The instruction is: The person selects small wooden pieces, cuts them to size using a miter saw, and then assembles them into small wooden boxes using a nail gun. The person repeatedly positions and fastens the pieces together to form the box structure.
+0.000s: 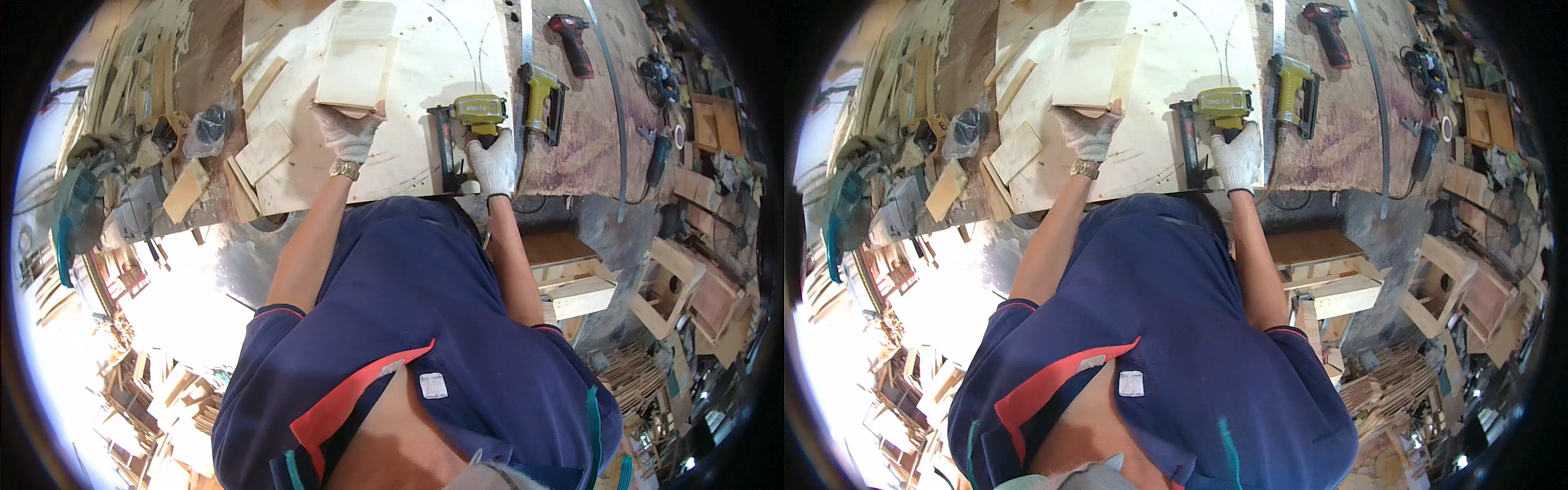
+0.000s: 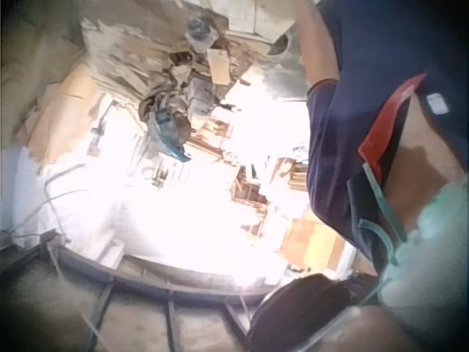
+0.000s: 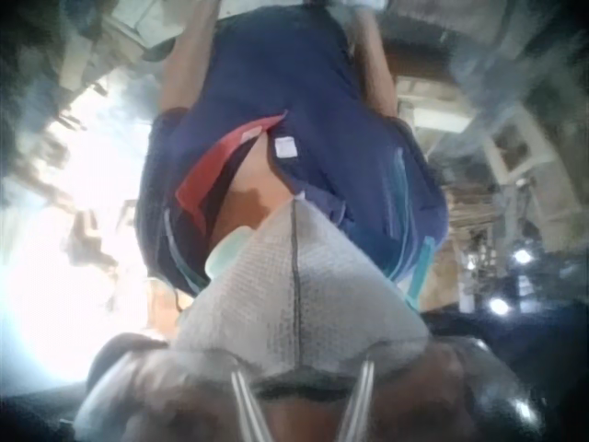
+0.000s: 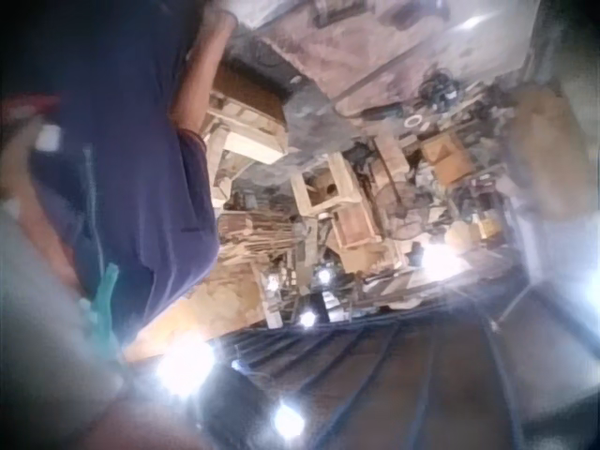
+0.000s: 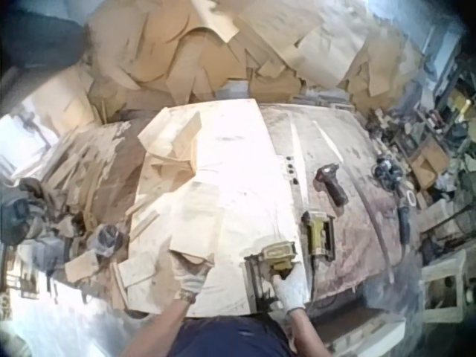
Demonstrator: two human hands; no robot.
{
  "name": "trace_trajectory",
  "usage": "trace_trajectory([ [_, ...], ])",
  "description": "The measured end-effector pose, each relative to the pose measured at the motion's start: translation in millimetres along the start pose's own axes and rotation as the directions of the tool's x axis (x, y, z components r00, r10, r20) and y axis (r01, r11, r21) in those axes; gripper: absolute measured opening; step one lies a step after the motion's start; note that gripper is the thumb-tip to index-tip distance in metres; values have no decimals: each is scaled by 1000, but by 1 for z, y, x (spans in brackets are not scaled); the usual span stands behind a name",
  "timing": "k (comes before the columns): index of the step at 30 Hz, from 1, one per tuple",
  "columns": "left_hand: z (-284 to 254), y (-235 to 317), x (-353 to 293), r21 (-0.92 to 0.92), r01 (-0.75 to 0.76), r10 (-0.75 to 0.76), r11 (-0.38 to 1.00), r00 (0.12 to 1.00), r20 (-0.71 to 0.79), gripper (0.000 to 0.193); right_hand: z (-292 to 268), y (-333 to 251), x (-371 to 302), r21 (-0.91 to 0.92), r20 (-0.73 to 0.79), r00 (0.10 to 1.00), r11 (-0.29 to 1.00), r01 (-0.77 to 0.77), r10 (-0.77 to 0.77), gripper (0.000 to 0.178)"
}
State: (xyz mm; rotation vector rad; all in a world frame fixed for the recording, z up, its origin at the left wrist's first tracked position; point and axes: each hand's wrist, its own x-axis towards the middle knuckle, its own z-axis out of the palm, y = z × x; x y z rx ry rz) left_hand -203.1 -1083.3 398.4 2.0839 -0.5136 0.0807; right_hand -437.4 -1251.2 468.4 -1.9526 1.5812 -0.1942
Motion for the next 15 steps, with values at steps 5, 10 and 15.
trace_trajectory([
  [5, 10, -7, 0, 78, -25, 27, 997, 999, -29, 155, -5, 2, 26, -182, 152, 988, 982, 55, -27, 54],
  [10, -1, 13, -2, -59, -47, 44, 997, 997, -56, 135, -46, -72, -25, -171, 164, 982, 977, 124, -96, 48],
  [15, -14, 28, 8, -140, -12, 16, 990, 1000, 27, 128, -105, -151, -80, -62, 169, 974, 985, 161, -149, 45],
])
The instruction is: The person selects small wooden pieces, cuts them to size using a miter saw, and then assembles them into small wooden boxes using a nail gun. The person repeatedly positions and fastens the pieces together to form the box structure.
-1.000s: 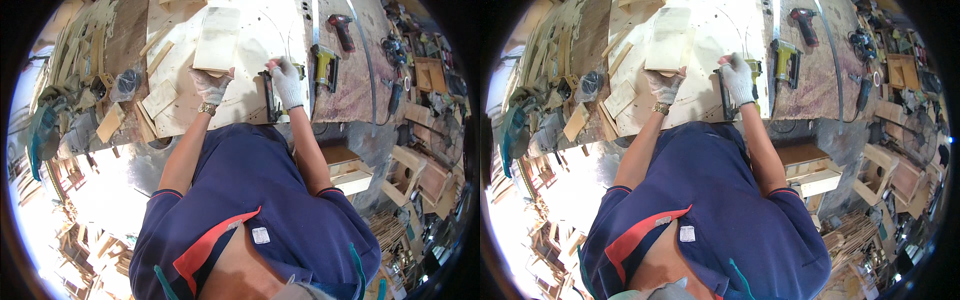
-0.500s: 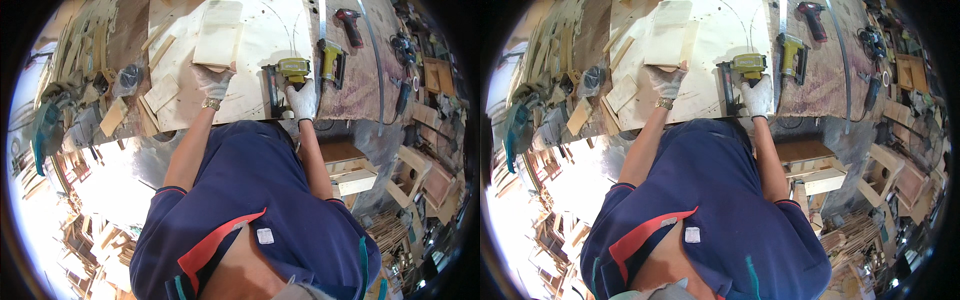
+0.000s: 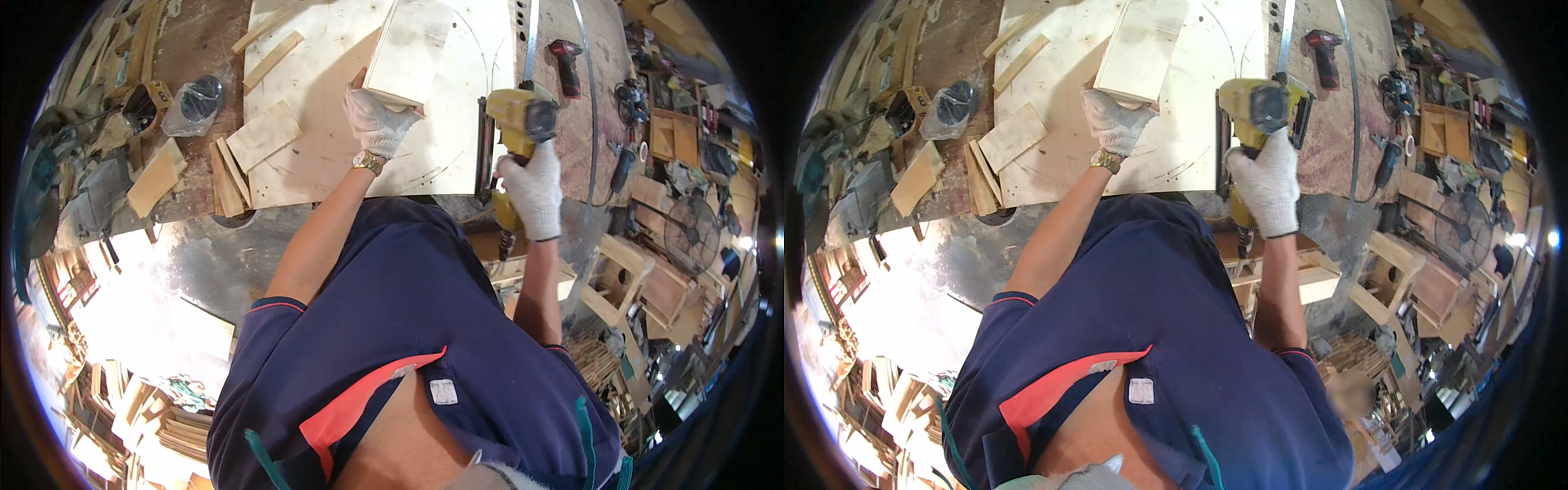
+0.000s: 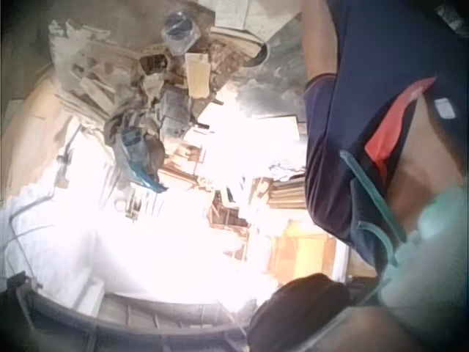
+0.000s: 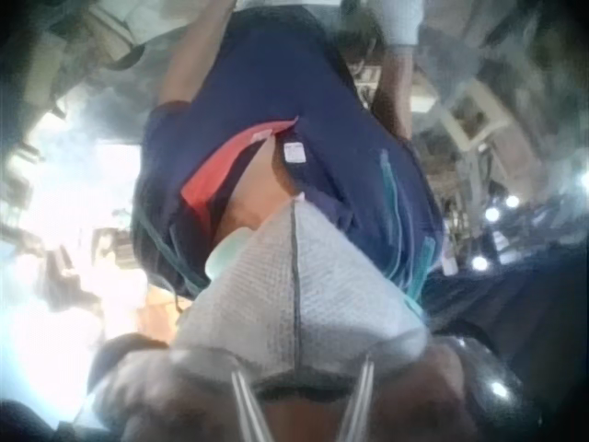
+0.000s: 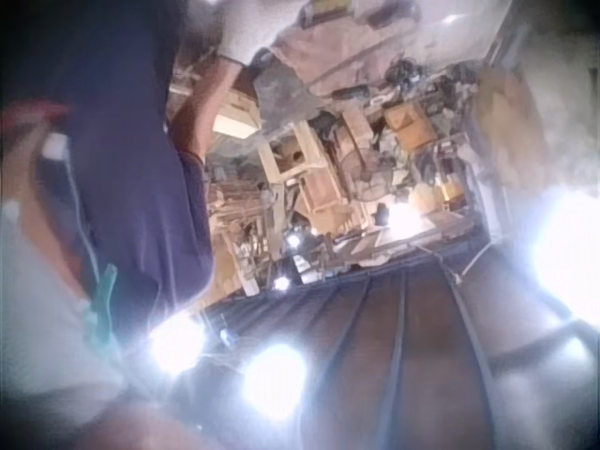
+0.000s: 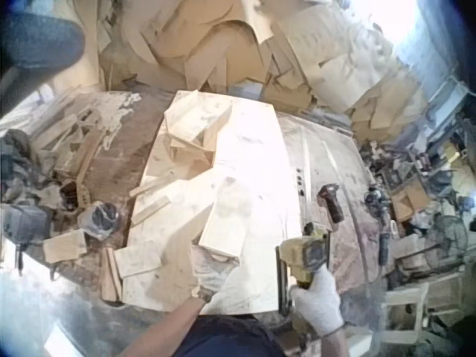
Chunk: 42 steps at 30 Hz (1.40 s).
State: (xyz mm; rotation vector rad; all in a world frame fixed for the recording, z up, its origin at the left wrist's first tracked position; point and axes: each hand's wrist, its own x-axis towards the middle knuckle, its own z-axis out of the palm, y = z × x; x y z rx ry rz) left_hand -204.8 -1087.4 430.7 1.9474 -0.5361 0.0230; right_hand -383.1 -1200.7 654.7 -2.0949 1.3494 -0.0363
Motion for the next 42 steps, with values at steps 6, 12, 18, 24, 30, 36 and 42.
trace_trajectory([
  [6, 4, -6, 0, -32, -48, 48, 998, 999, 2, 130, -21, -88, -31, 484, 236, 971, 864, -139, 24, 35],
  [12, 6, -5, -1, -89, -76, 68, 993, 994, -83, 126, 11, -115, -32, 352, 231, 970, 923, -157, 77, 36],
  [18, 0, 6, -1, 33, -7, 9, 999, 999, -53, 120, 20, -129, -36, 302, 220, 964, 930, -210, 147, 39],
  [24, -3, 7, 0, 0, 57, -57, 998, 998, 8, 118, 26, -135, -37, 276, 193, 969, 939, -206, 156, 39],
  [30, -1, 6, 0, -17, -8, 7, 1000, 998, -59, 121, 30, -142, -41, 226, 160, 976, 956, -184, 150, 38],
  [36, 1, 9, 1, 21, -22, 24, 1000, 995, -99, 121, 33, -161, -45, 305, 131, 986, 942, -142, 106, 36],
  [42, 13, 0, -4, -49, 93, -96, 994, 992, -76, 57, 47, -161, -39, 269, 190, 975, 950, -161, 111, 35],
])
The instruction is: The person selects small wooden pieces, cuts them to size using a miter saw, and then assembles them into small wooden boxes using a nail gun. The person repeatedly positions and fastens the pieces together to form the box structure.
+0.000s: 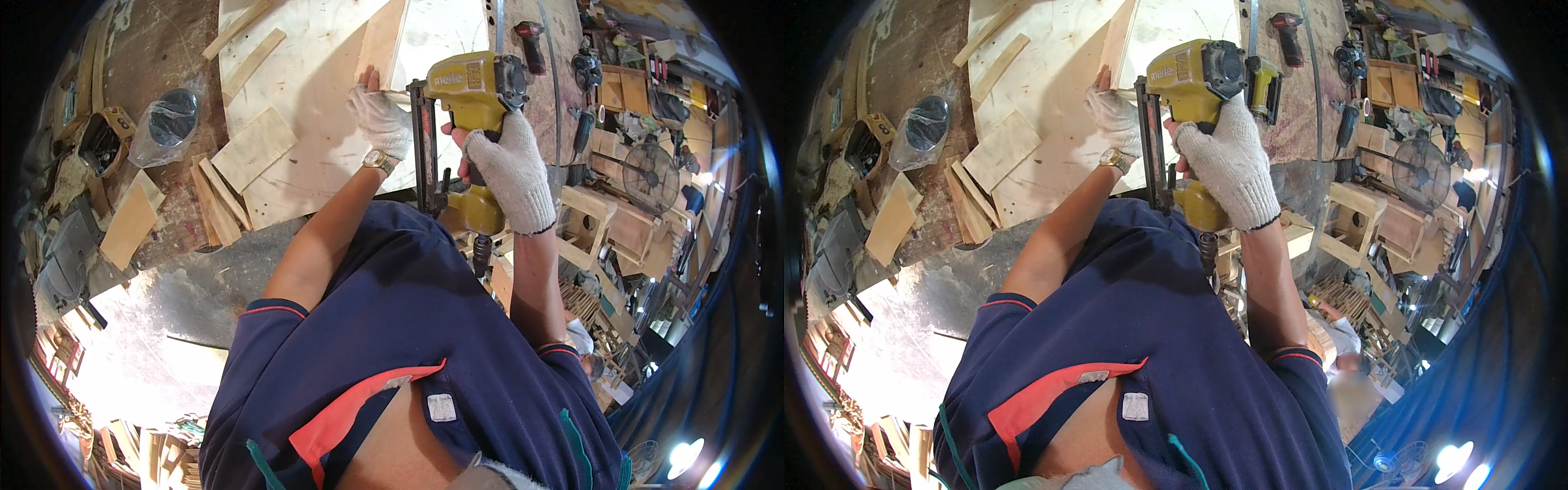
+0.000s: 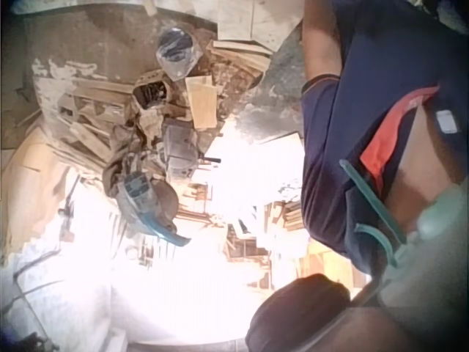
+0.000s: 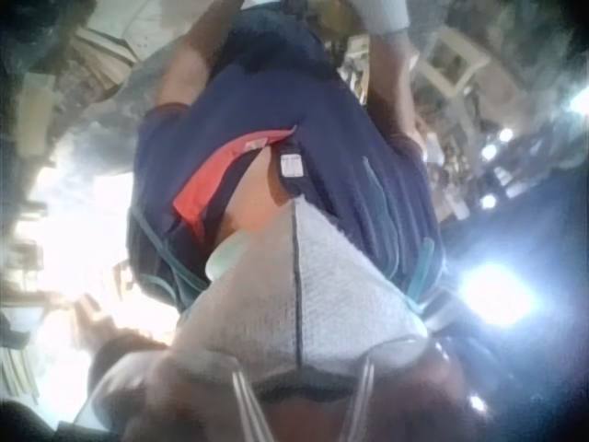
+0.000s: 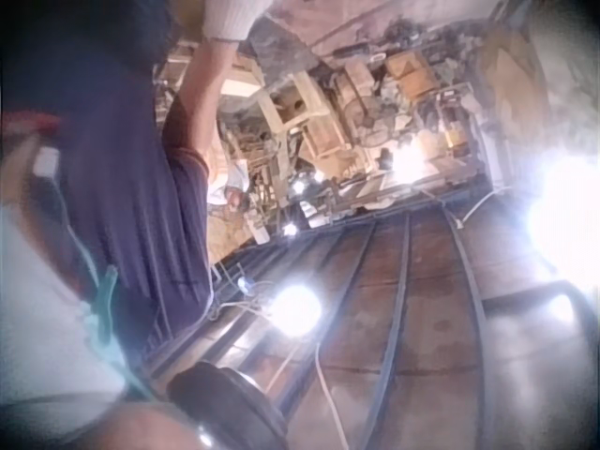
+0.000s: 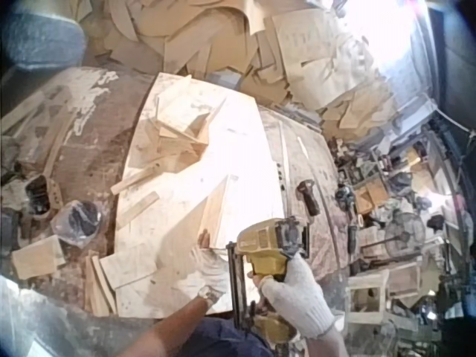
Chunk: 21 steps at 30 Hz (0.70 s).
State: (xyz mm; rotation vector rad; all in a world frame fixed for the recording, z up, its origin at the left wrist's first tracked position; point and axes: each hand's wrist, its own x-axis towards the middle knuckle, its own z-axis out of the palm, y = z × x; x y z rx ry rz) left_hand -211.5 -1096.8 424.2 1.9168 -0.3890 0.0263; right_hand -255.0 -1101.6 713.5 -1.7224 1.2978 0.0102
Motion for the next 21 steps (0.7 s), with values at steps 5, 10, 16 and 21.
trace_trajectory([
  [5, -5, 9, 2, -29, -23, 21, 999, 998, -57, 42, 6, -2, -1, -15, -19, 1000, 1000, -24, 24, 32],
  [10, -5, 7, 2, -18, -45, 44, 999, 997, -57, 42, 9, -3, -3, -13, -42, 999, 999, -36, 35, 31],
  [16, -12, 11, 2, -79, -100, 97, 992, 994, -52, 84, 8, -8, -5, -134, -56, 998, 990, -39, 32, 32],
  [21, -21, 13, 6, -21, -129, 130, 991, 991, 40, 112, -22, 4, -4, -9, -156, 986, 999, 51, -52, 30],
])
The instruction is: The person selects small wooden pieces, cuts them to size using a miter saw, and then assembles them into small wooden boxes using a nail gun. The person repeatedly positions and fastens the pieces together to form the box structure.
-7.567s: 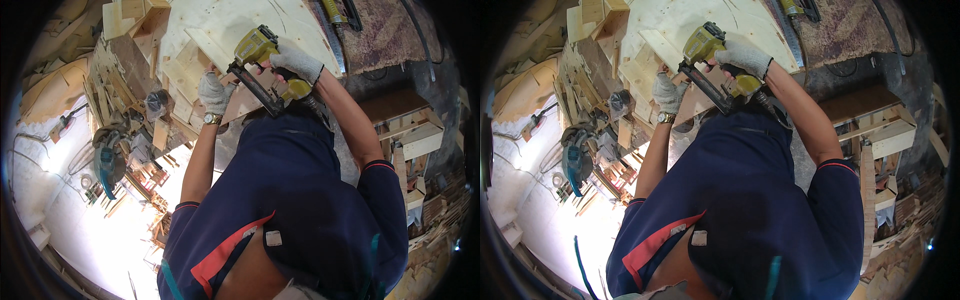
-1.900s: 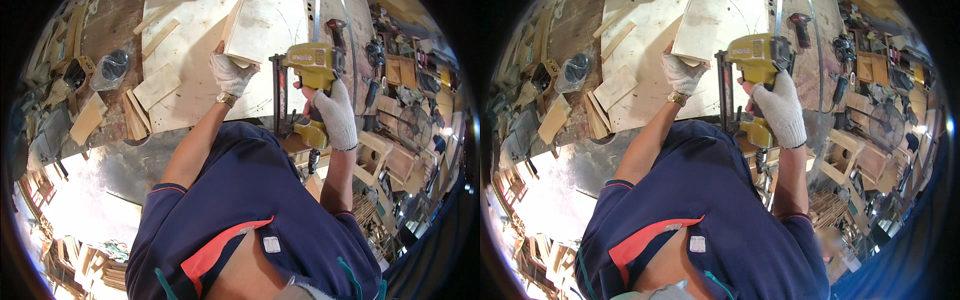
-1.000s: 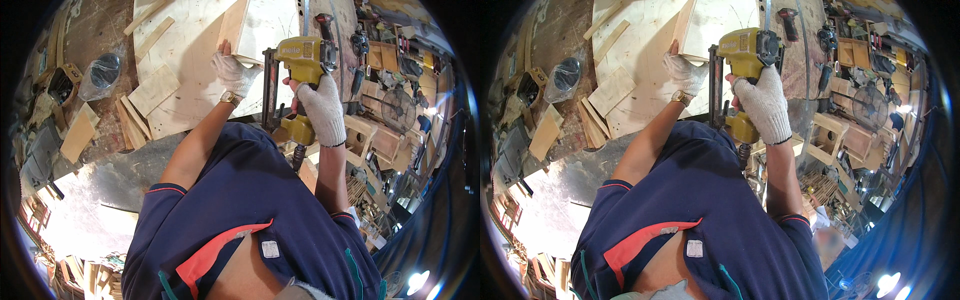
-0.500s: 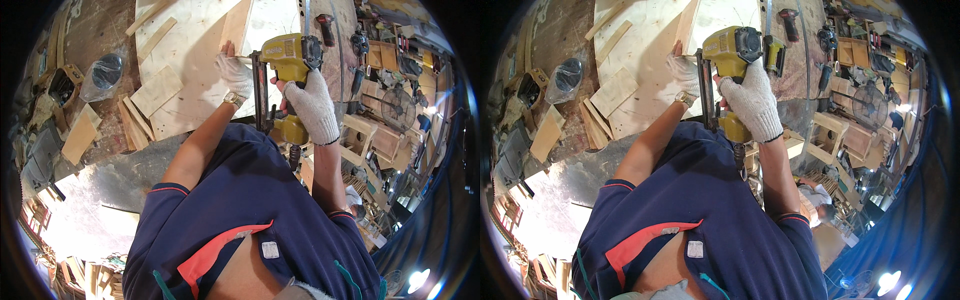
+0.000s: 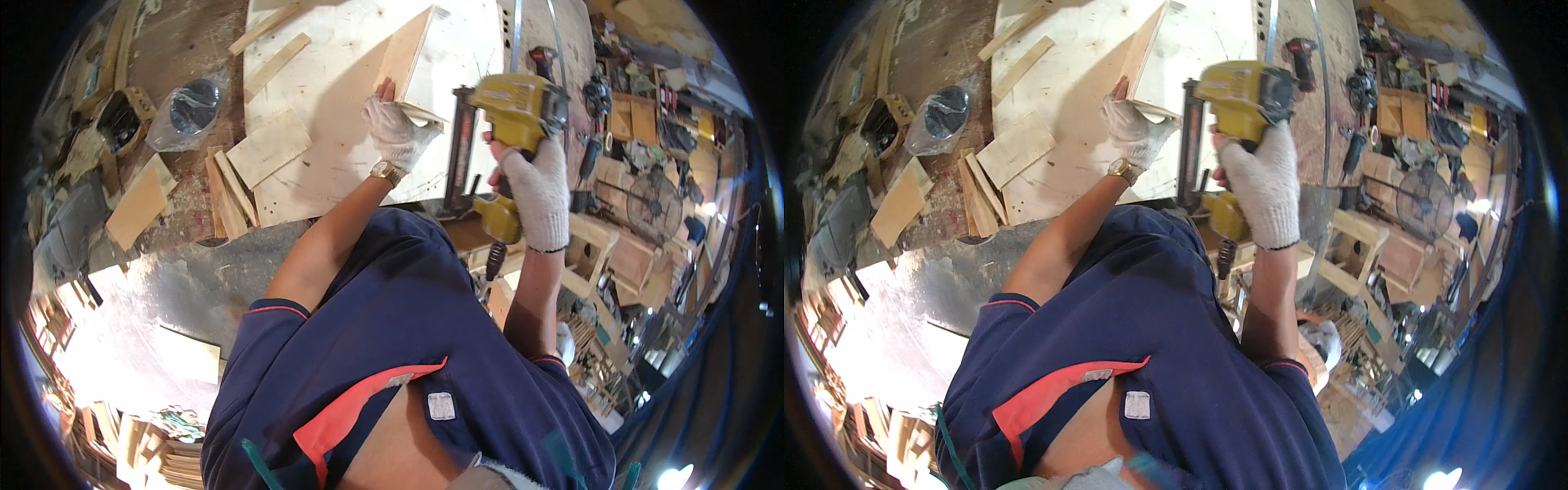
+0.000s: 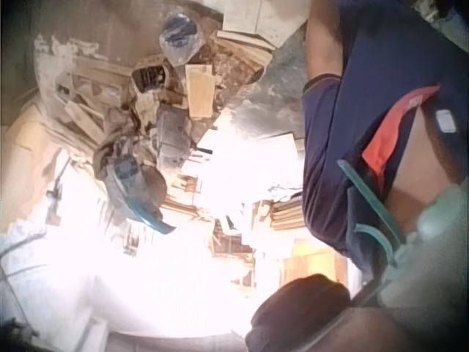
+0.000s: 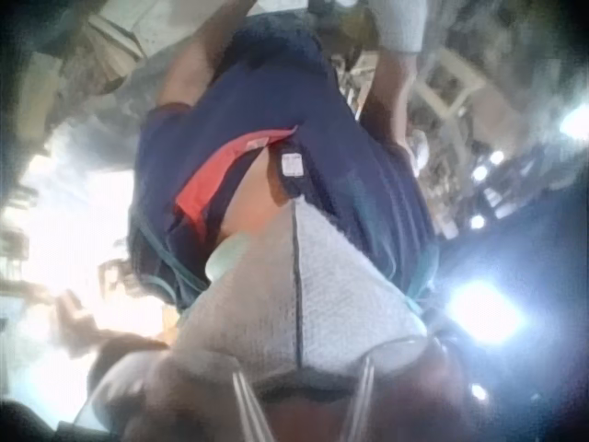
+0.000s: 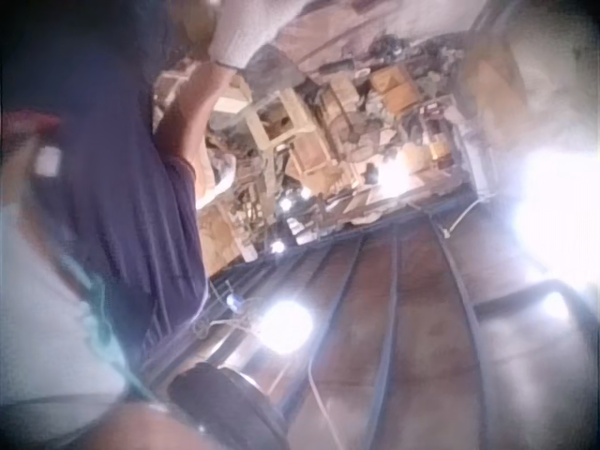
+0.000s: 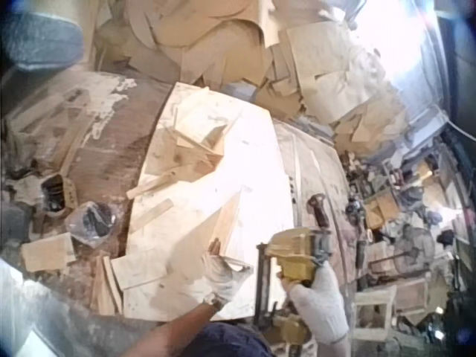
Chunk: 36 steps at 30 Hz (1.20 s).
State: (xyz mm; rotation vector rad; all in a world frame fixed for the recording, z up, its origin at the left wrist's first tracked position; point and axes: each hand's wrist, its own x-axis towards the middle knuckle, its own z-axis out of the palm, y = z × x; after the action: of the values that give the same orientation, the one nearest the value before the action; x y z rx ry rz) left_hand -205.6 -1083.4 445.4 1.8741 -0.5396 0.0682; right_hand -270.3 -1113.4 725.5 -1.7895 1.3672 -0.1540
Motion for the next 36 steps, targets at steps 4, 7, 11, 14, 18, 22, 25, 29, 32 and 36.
trace_trajectory([
  [4, -33, -3, 8, -57, 118, -103, 991, 969, 223, 117, -37, 48, 41, -43, -117, 990, 996, 73, -77, 22],
  [7, -64, -5, 4, -404, 501, -341, 766, 848, 406, 104, -40, 100, 83, -481, -222, 927, 861, 167, -304, 55],
  [11, -119, -30, -2, -511, 632, -469, 583, 775, 424, 89, -1, 145, 106, -703, -215, 970, 707, -76, -110, 80],
  [14, -126, -50, -30, -582, 711, -550, 395, 691, 470, 89, 11, 215, 121, -714, 45, 969, 671, 201, -243, 94],
  [18, -119, -43, -56, -697, 715, -572, 53, 594, 565, 93, 26, 256, 112, -614, 116, 976, 759, 216, -184, 103],
  [22, -117, -34, -69, -723, 691, -577, -4, 589, 566, 93, 15, 249, 108, -554, 140, 952, 776, 302, -270, 90],
  [25, -128, -25, -63, -705, 708, -573, 41, 595, 564, 87, -1, 235, 116, -480, 91, 898, 771, 418, -430, 65],
  [29, -157, -28, -33, -564, 727, -504, 392, 682, 530, 79, -8, 200, 125, -222, 64, 814, 787, 575, -577, 70],
  [32, -162, -31, 2, -513, 711, -372, 481, 696, 614, 88, 6, 168, 120, 48, 83, 757, 761, 647, -649, 75],
  [36, -153, -14, 42, -334, 818, -390, 468, 531, 752, 92, 32, 171, 141, -43, 365, 752, 797, 603, -549, 48],
])
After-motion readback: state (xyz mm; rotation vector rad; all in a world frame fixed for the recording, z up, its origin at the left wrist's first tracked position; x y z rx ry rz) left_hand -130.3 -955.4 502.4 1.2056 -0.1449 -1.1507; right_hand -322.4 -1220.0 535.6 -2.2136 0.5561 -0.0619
